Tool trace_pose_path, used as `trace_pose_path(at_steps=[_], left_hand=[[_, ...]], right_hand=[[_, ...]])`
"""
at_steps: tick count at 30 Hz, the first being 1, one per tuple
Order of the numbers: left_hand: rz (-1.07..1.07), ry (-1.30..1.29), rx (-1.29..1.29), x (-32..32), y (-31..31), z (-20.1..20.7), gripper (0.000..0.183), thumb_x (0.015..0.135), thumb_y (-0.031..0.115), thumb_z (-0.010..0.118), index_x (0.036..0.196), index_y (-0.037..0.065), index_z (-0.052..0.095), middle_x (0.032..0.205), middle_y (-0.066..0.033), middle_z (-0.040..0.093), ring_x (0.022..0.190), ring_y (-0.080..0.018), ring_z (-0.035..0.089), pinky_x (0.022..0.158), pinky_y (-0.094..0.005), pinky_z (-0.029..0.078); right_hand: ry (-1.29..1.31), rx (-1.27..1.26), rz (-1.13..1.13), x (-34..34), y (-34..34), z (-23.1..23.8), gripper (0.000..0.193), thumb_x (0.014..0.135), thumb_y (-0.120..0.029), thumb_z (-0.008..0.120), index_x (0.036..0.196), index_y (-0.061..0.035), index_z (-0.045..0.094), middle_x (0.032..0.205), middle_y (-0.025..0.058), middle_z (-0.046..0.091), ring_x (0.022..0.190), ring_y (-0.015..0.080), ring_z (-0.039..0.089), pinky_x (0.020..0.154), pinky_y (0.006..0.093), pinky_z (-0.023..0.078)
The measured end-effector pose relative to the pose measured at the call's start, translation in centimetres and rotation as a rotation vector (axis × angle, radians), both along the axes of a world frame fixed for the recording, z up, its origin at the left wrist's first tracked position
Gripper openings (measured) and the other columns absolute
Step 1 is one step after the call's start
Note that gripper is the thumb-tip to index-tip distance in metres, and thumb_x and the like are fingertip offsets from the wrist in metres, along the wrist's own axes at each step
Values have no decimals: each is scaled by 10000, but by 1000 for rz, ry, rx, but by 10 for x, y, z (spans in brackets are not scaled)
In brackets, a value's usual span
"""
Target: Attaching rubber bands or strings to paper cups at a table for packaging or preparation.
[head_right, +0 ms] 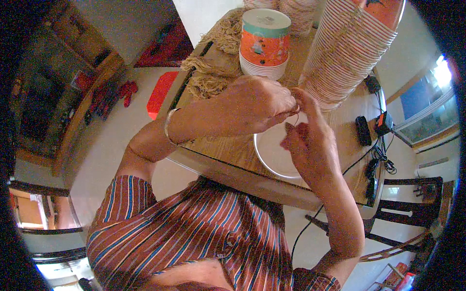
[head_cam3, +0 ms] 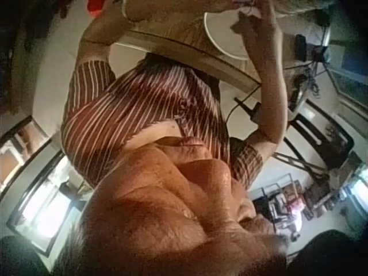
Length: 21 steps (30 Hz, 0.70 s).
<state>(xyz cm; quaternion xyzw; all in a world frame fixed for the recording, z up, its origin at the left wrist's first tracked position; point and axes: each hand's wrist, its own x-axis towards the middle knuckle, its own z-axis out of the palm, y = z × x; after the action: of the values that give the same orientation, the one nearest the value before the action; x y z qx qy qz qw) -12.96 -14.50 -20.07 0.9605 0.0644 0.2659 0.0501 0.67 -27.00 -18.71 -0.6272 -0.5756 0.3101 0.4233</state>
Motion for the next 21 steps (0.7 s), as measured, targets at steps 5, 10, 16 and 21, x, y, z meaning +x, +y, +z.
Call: trace_pose_path(at_steps=[5,10,16,21], left_hand=[[-14,58,-202,-15,5,7,142,804,168,625,850,35,643,777,-136,638,742,-322,631,654,-410,502],[-5,91,-618,-33,28,5,168,842,170,623,920,30,672,813,-126,668,730,-235,655,659,-348,497],[-51,73,-688,-33,40,-19,191,852,190,634,969,42,667,822,-113,671,730,-203,650,657,-322,494],[-32,-2,-308,-17,24,-32,134,816,137,633,919,53,649,807,-116,639,713,-309,632,634,-386,501]], right_hand=[[143,-83,-59,4,21,-19,342,912,-24,530,1247,-60,468,743,69,648,630,113,612,568,256,511],[80,-146,-18,11,18,-25,162,937,-108,535,1053,-19,603,673,49,611,546,80,545,507,237,466],[46,-167,-43,27,10,-45,161,924,-138,558,1011,-28,637,716,44,633,526,85,546,503,245,465],[19,-162,-152,18,15,-17,351,884,-39,589,1224,-35,504,1044,91,641,571,119,600,454,260,468]])
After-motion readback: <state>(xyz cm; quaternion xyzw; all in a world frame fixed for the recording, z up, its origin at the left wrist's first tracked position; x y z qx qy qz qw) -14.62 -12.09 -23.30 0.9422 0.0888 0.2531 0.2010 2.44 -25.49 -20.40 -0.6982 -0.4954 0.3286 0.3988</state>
